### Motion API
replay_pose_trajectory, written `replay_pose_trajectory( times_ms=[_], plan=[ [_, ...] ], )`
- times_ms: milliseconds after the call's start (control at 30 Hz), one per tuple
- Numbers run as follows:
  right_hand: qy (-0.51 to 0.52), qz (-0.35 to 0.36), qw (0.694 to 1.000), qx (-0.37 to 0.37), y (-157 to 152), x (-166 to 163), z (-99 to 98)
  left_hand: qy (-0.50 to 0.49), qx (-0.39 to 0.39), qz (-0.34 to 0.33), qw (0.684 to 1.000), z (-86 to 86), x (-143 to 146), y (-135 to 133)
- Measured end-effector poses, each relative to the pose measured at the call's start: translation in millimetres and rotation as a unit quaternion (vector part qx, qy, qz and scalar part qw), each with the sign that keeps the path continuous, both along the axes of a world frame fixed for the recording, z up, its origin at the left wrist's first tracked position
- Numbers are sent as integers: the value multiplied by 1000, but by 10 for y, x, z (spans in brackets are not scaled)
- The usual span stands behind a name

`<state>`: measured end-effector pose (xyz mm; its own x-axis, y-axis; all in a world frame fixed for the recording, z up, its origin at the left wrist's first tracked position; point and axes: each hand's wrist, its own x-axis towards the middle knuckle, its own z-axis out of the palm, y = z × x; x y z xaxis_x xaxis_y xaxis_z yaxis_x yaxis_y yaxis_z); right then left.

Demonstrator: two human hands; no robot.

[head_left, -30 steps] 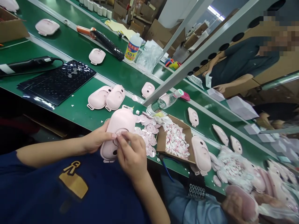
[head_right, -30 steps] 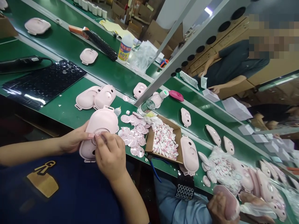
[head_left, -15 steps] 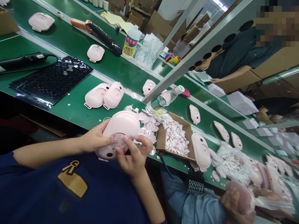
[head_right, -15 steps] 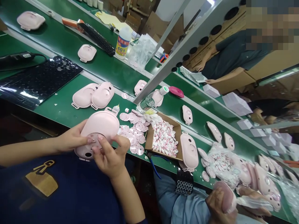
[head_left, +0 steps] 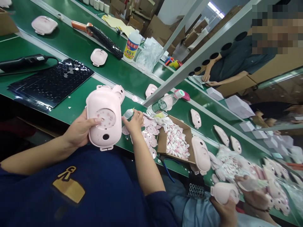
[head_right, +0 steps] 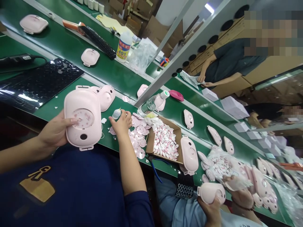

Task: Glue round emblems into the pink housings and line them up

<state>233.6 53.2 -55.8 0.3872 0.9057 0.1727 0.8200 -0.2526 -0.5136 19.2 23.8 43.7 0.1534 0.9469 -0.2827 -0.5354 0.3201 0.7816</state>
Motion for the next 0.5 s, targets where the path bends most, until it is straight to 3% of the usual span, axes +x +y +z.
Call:
replay_pose_trajectory(
  times_ms=[100,167,233,300,367,500],
  plan=[
    [9,17,999,25,108,-20,147,7,-16,-29,999,-101,-89,-39],
    [18,44,997,53,0,3,313,17,-7,-41,999,-180,-167,-61],
    [62,103,988,100,-238,33,496,39,21,-49,998,-262,-230,-89],
    [183,221,942,172,-566,53,664,74,61,-55,994,-331,-263,-123],
    [239,296,912,154,-920,49,802,114,105,-65,986,-366,-264,-154],
    [106,293,947,78,-1459,-41,1018,165,194,-81,964,-341,-207,-171]
  ],
)
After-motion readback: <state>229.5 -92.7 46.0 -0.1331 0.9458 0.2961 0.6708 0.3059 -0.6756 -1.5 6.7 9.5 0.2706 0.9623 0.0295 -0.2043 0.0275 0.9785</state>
